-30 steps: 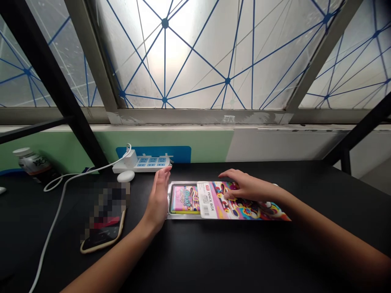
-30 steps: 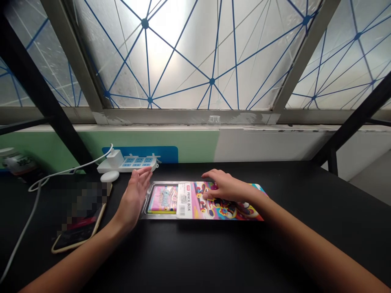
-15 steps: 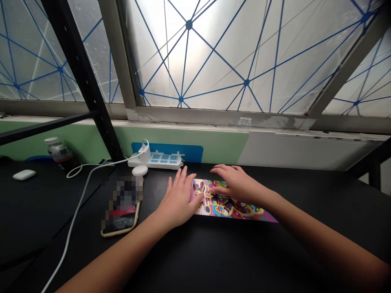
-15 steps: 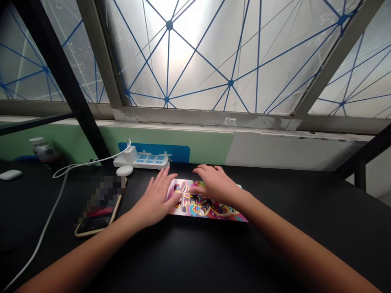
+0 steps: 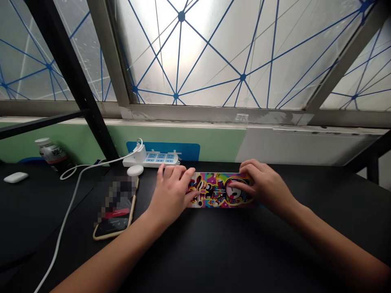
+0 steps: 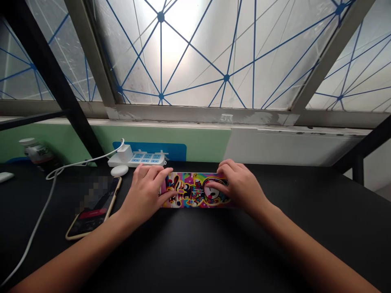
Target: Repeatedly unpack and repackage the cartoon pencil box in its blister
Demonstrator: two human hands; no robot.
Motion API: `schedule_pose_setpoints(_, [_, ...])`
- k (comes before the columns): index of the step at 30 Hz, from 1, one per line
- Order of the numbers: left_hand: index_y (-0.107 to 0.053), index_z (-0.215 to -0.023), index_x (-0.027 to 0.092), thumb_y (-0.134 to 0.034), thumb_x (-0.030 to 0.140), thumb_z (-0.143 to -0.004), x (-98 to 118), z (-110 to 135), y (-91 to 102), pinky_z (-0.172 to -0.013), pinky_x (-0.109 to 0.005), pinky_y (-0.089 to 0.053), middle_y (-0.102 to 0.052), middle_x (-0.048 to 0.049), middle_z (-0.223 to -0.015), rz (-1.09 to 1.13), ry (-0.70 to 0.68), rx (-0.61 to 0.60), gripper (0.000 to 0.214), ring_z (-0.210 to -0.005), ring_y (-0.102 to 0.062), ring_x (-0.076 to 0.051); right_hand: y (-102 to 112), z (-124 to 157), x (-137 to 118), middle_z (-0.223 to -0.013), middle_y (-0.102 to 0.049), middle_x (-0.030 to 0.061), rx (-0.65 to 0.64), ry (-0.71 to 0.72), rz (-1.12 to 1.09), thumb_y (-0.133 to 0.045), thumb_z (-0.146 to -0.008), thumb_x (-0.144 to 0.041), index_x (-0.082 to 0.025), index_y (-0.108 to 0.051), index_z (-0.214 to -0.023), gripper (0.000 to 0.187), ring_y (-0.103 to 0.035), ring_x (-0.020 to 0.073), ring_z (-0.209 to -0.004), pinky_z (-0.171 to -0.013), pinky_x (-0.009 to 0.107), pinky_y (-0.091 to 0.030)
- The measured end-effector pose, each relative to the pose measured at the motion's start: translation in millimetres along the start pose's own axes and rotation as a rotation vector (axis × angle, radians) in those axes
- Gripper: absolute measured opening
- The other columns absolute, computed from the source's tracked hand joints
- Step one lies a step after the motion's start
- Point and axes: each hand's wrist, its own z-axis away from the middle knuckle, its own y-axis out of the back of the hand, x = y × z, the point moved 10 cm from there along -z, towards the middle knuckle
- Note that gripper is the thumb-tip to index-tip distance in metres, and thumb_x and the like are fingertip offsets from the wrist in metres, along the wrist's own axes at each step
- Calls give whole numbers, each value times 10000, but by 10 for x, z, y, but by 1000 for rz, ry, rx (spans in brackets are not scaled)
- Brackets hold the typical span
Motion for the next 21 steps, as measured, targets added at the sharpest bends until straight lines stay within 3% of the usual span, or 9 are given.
schedule_pose_setpoints(3, [-603,-1063,216,-709,287,-881,65,-5,141,-1168,-626,-160,-651,-82,-1173,-57,-57,52,223,-1153,-548,-296,185,56,-213,-1022,-663,102,91,81,35,-575,-920,-565,-243,-517,-778,356,-632,242,-819,-753,372,-484])
schedule_pose_setpoints(5, [-603,-992,213,-652,229,-914,111,2,155,-1176,-640,-117,-619,-96,-1299,-73,-108,48,94,-1263,-502,-309,147,100,-365,-1088,-668,104,55,139,45,-543,-957,-466,-244,-506,-781,286,-643,241,-818,-706,362,-492])
schedule_pose_setpoints(7, [-607,-970,200,-629,213,-920,162,18,80,-1163,-638,-175,-579,-120,-1381,-66,-160,-14,56,-1320,-473,-329,16,151,-519,-1132,-676,106,-18,224,66,-499,-969,-339,-240,-522,-812,187,-656,248,-820,-694,371,-504])
schedule_pose_setpoints(11, [-610,-969,179,-660,494,-882,203,46,-117,-1000,-571,-430,-704,-117,-1062,47,-154,-175,331,-1031,-651,-321,-261,226,-651,-1094,-697,133,-134,324,67,-501,-899,-231,-229,-566,-889,66,-667,294,-883,-726,425,-541])
schedule_pose_setpoints(14, [-602,-1006,170,-565,652,-880,181,31,-118,-949,-533,-462,-702,-92,-904,98,-113,-173,500,-895,-663,-293,-399,246,-638,-1083,-695,136,-225,323,-4,-574,-874,-310,-232,-587,-947,108,-656,314,-934,-726,443,-559])
schedule_pose_setpoints(17, [-571,-1180,155,-595,605,-885,121,40,-169,-983,-534,-438,-687,-144,-1099,63,-93,-183,539,-1069,-618,-330,-438,247,-631,-1077,-693,121,-287,312,-65,-617,-883,-397,-233,-609,-1046,231,-650,310,-945,-745,450,-564])
schedule_pose_setpoints(21, [-462,-1383,167,-618,637,-852,-39,117,-408,-1026,-654,-360,-535,-222,-1399,6,-13,-287,726,-1319,-448,-426,-440,222,-578,-1053,-699,107,-363,265,-153,-613,-898,-524,-246,-628,-1078,332,-653,288,-927,-766,433,-560])
